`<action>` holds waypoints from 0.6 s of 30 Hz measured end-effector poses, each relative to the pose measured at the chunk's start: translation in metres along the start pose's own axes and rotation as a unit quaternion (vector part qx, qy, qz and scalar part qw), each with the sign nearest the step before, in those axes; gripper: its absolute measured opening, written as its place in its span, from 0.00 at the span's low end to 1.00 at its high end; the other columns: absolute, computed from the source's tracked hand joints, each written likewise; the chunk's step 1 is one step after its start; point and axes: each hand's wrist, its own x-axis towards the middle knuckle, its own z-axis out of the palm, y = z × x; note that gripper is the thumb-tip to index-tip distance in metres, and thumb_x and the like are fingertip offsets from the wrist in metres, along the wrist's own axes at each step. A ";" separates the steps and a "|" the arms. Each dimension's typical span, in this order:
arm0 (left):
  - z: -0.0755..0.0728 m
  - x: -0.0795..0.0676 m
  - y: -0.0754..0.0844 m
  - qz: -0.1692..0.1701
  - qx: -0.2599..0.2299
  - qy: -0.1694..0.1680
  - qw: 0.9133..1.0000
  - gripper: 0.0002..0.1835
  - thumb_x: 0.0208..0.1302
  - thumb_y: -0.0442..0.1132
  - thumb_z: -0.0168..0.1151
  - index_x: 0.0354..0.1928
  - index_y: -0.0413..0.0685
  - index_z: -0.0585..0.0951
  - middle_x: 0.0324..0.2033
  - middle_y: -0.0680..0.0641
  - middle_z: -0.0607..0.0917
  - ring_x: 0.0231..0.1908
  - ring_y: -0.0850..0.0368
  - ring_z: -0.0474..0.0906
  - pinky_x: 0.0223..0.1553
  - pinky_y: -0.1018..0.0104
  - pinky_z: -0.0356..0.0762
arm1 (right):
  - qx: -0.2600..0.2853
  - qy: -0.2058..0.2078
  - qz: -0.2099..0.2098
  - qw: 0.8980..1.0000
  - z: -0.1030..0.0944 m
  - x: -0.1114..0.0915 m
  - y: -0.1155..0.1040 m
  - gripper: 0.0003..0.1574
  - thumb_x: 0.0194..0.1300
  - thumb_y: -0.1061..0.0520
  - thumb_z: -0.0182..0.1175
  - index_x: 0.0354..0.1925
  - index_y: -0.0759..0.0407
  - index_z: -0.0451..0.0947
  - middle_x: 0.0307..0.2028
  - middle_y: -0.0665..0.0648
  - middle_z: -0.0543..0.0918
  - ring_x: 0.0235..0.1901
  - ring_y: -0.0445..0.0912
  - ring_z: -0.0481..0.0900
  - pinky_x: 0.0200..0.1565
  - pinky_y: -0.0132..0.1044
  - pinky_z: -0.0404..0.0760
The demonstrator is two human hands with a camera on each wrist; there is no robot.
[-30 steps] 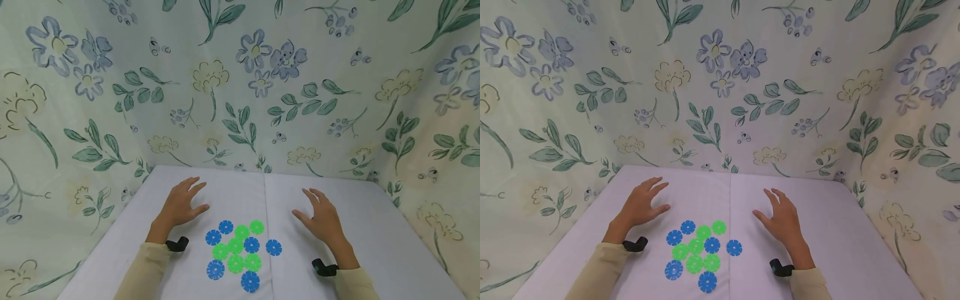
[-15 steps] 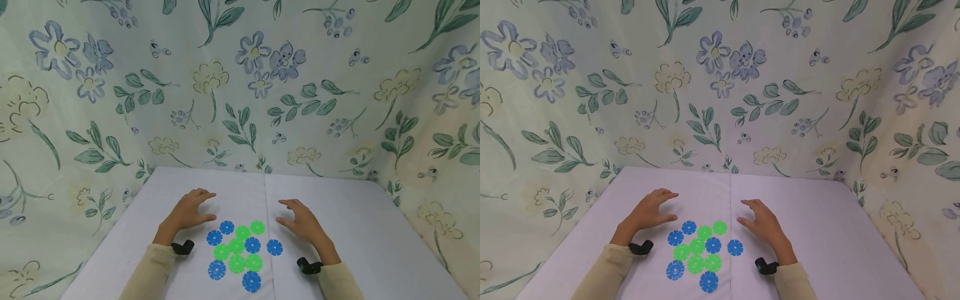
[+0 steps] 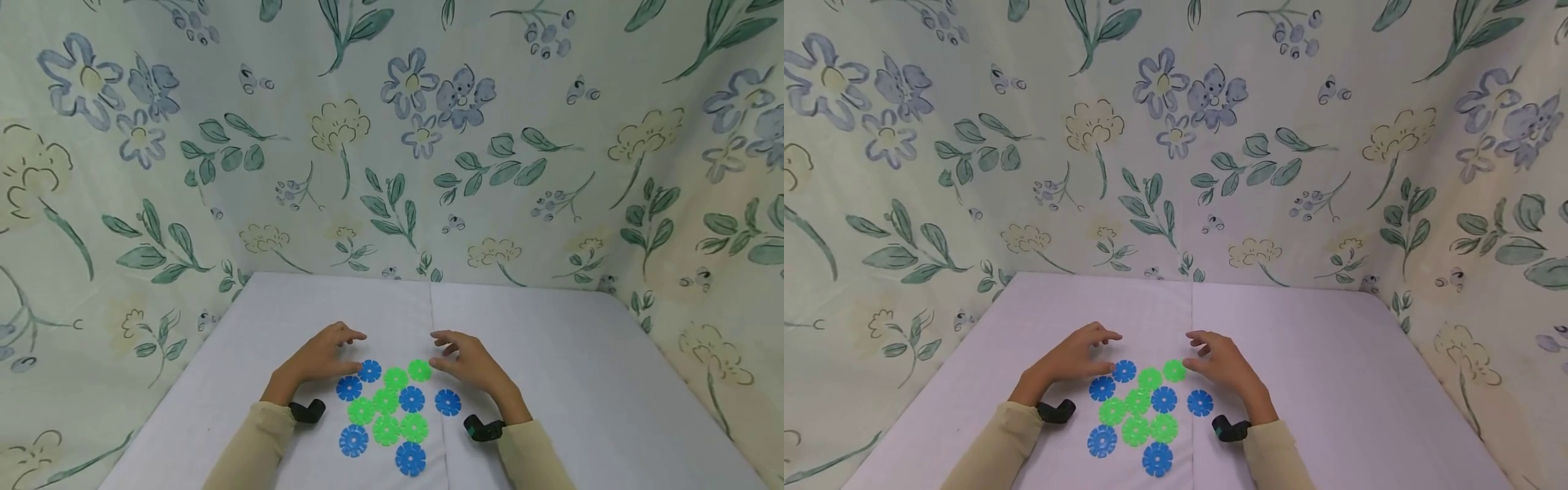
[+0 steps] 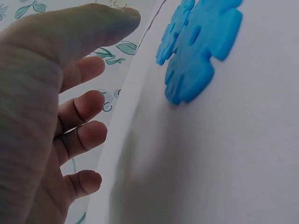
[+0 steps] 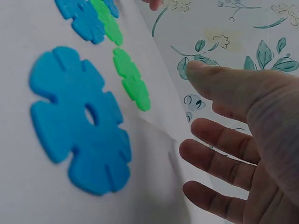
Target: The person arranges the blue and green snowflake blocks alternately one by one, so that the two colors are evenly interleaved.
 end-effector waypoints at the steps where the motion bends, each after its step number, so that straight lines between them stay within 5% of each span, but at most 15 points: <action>1: 0.001 0.000 0.000 -0.002 -0.004 -0.006 1.000 0.32 0.56 0.58 0.73 0.62 0.62 0.79 0.46 0.55 0.79 0.46 0.61 0.73 0.47 0.59 0.74 | -0.004 -0.004 -0.001 1.000 0.003 0.000 0.000 0.35 0.60 0.47 0.72 0.64 0.50 0.76 0.54 0.50 0.84 0.51 0.45 0.82 0.53 0.47 0.81; 11: 0.012 0.001 0.001 -0.007 -0.030 -0.030 0.999 0.32 0.55 0.61 0.73 0.61 0.64 0.80 0.45 0.59 0.78 0.45 0.64 0.72 0.49 0.58 0.74 | -0.041 -0.017 0.000 0.999 0.016 -0.001 -0.006 0.34 0.59 0.45 0.73 0.62 0.46 0.78 0.54 0.48 0.83 0.54 0.45 0.79 0.56 0.49 0.79; 18: 0.015 0.001 0.004 -0.010 0.005 -0.044 0.999 0.33 0.53 0.66 0.71 0.60 0.66 0.80 0.44 0.62 0.78 0.43 0.66 0.72 0.47 0.61 0.74 | -0.062 -0.031 -0.002 0.998 0.017 -0.002 -0.007 0.34 0.56 0.43 0.74 0.61 0.45 0.79 0.52 0.48 0.82 0.54 0.45 0.78 0.58 0.49 0.76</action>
